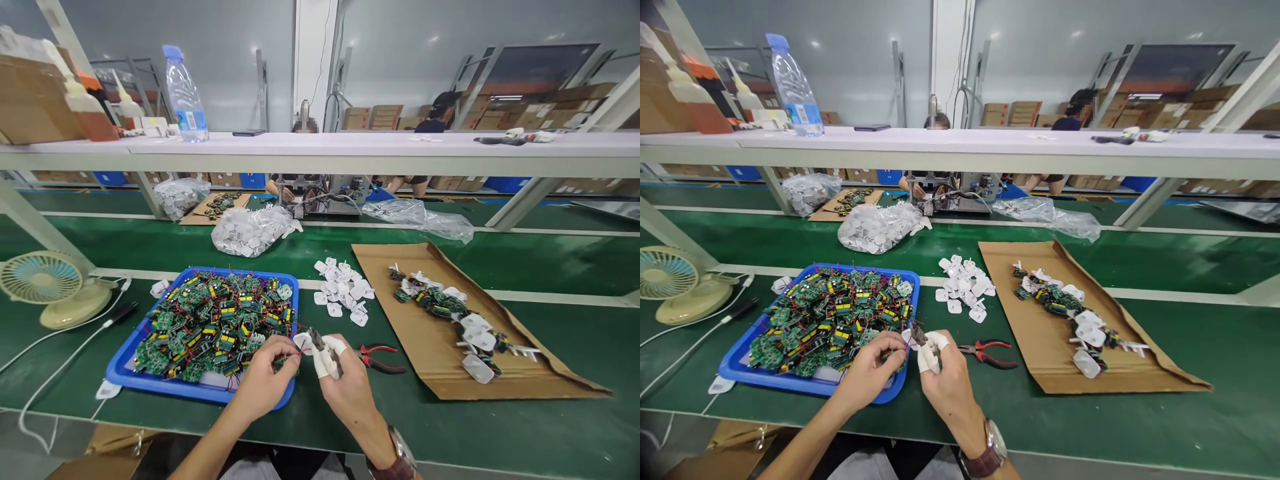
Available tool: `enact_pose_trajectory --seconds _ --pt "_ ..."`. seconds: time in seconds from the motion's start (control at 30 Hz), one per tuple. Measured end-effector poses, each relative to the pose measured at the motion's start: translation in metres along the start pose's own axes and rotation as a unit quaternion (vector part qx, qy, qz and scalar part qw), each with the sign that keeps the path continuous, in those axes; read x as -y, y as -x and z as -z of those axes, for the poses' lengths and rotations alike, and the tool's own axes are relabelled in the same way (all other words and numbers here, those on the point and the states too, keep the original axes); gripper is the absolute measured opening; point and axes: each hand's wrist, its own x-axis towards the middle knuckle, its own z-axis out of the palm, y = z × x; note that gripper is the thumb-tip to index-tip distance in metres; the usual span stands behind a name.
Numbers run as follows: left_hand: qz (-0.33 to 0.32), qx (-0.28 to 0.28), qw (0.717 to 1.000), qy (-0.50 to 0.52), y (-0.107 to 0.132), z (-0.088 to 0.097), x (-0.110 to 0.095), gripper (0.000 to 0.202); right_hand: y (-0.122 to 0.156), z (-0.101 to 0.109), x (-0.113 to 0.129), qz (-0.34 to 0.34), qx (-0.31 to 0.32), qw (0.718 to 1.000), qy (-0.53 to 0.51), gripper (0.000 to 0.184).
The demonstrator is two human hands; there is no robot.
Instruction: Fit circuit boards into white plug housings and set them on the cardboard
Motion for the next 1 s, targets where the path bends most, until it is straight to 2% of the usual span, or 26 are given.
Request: enact_pose_trajectory --seconds 0.13,0.2,0.3,0.4,0.47,0.6,0.73,0.83,1.0 --pt "-0.023 0.062 0.997 -0.030 0.000 0.009 -0.013 0.016 0.001 0.003 -0.001 0.052 0.038 0.998 -0.004 0.014" --pt "-0.025 0.090 0.995 -0.015 -0.001 0.010 -0.017 0.018 0.001 0.005 0.001 0.045 0.075 0.996 -0.027 0.012" --pt "-0.010 0.130 0.990 0.050 -0.003 0.009 -0.018 0.034 -0.002 0.008 0.006 0.004 0.106 0.993 -0.058 0.014" --pt "-0.004 0.086 0.992 0.092 -0.003 0.009 -0.015 0.042 -0.004 0.014 0.009 -0.055 0.119 0.990 -0.054 0.026" --pt "-0.012 0.045 0.995 0.084 -0.001 0.010 -0.013 0.040 -0.003 0.020 0.009 -0.058 0.130 0.989 -0.032 0.030" --pt "-0.016 0.012 0.998 0.060 0.004 0.013 -0.016 0.040 0.005 0.033 0.002 0.042 0.121 0.989 0.068 0.030" --pt "0.013 -0.007 0.997 0.070 0.006 0.010 -0.019 0.043 0.010 0.038 -0.002 0.148 0.062 0.962 0.221 0.018" --pt "0.025 -0.019 0.998 0.053 0.009 0.006 -0.018 0.047 0.009 0.039 0.001 0.182 0.044 0.933 0.307 0.011" --pt "0.019 -0.021 1.000 0.012 0.017 0.002 -0.015 0.048 0.008 0.041 0.008 0.215 0.053 0.892 0.394 0.015"
